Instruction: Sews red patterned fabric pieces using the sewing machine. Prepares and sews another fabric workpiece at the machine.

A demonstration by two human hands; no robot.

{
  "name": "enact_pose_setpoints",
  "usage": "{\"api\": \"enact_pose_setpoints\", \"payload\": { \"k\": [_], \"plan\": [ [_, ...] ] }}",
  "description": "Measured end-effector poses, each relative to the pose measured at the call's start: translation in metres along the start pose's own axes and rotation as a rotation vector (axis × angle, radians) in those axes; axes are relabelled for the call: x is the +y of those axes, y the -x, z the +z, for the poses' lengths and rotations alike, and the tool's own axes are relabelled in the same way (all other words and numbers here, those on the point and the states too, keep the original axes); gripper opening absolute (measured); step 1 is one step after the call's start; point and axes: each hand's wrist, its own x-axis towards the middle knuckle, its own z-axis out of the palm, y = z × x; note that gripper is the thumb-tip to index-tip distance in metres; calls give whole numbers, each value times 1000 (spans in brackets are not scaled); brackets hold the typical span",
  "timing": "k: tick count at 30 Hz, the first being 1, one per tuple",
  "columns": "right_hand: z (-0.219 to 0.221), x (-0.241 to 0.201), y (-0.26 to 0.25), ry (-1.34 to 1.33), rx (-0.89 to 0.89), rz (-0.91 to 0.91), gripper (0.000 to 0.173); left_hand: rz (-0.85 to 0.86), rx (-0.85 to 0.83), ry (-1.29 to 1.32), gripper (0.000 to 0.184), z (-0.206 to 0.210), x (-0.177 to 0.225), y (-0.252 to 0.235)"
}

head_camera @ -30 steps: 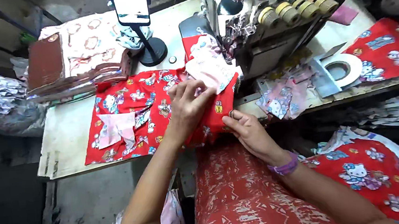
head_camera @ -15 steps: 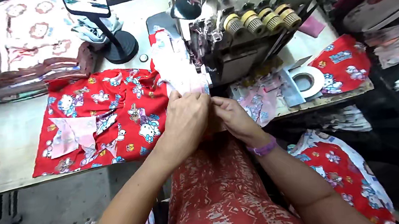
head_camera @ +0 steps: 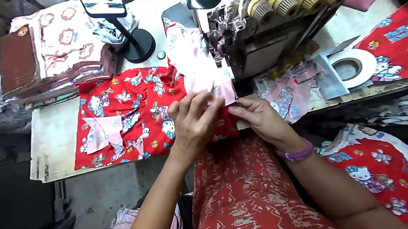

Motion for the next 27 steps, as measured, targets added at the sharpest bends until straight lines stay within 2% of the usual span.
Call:
{"api": "enact_pose_setpoints", "payload": {
  "k": [4, 8, 21, 23, 27],
  "plan": [
    [-4, 4, 3, 18, 21, -6, 12, 73, -106, 133, 10, -8, -2, -11],
    [-3, -2, 9, 25, 30, -2, 12, 58, -170, 264, 9, -21, 8, -23],
    [7, -7, -22, 72, 95, -122, 9, 174, -248, 20, 18, -11, -13, -49],
    [20, -3, -26, 25, 84, -132, 9, 112, -232, 84, 16, -5, -24, -54],
    [56, 4, -31, 20, 5, -131, 12, -150, -229, 372, 27, 7, -53, -62]
  ]
}}
